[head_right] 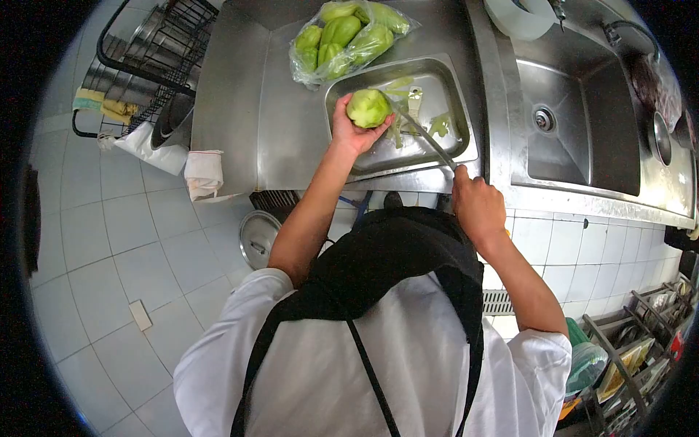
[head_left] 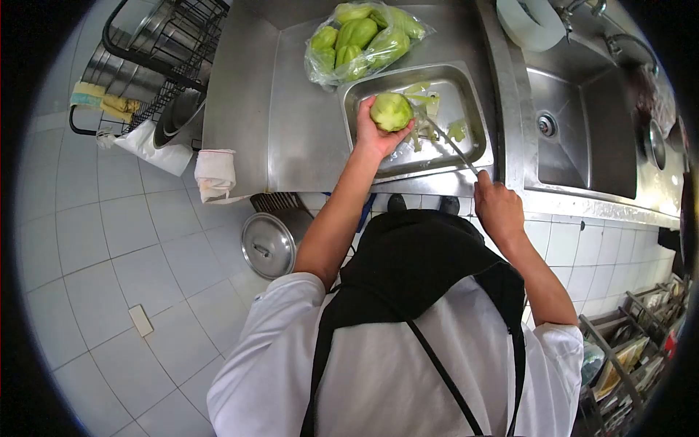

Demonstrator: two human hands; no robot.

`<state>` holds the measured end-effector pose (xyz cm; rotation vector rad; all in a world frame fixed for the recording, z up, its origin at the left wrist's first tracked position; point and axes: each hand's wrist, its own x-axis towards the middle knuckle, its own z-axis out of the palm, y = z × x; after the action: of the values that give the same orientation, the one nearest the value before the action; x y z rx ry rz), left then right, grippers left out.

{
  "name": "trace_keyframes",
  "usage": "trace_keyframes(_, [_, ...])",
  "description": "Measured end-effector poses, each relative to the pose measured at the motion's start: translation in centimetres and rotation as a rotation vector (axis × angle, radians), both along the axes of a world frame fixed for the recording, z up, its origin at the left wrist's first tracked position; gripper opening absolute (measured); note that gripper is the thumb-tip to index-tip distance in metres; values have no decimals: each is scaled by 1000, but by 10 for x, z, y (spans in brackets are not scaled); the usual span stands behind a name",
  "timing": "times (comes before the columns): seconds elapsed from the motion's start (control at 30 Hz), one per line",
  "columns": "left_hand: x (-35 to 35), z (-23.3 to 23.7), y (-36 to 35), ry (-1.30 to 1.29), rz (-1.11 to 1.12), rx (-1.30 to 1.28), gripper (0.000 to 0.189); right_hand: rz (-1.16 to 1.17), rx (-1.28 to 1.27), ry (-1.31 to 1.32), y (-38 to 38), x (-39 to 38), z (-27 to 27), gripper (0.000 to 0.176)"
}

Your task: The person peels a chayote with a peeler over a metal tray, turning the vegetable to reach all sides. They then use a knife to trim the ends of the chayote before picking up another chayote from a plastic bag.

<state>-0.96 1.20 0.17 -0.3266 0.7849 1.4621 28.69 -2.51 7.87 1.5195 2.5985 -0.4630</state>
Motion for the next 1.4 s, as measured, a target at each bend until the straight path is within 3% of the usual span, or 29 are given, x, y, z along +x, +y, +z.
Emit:
trace_keyframes(0.2, [3, 8, -5, 75, -60, 25, 58, -66, -76, 18, 12, -1, 14, 17])
trace_keyframes(0.43, [-3, -1, -7, 87, 0, -67, 71, -43, -169, 201, 12, 0, 23, 21])
trace_keyframes(0.7, [0, -9, -5, 100, -42, -92, 63, -8, -219, 213, 8, -6, 21, 20])
trace_keyframes(0.8, [4, -5, -6, 136, 18, -140, 63, -7, -229, 217, 5, -6, 27, 20])
trace_keyframes(1.0, [3, -21, -5, 97, 119, 62, 60, -4, -221, 215, -3, -10, 41, 18])
trace_keyframes(1.2, [1, -37, 7, 193, 263, 93, 56, 32, -140, 187, -14, -10, 65, 15])
trace_keyframes(1.4, [1, -44, 9, 228, 285, 128, 52, 33, -99, 135, -18, -10, 62, 16])
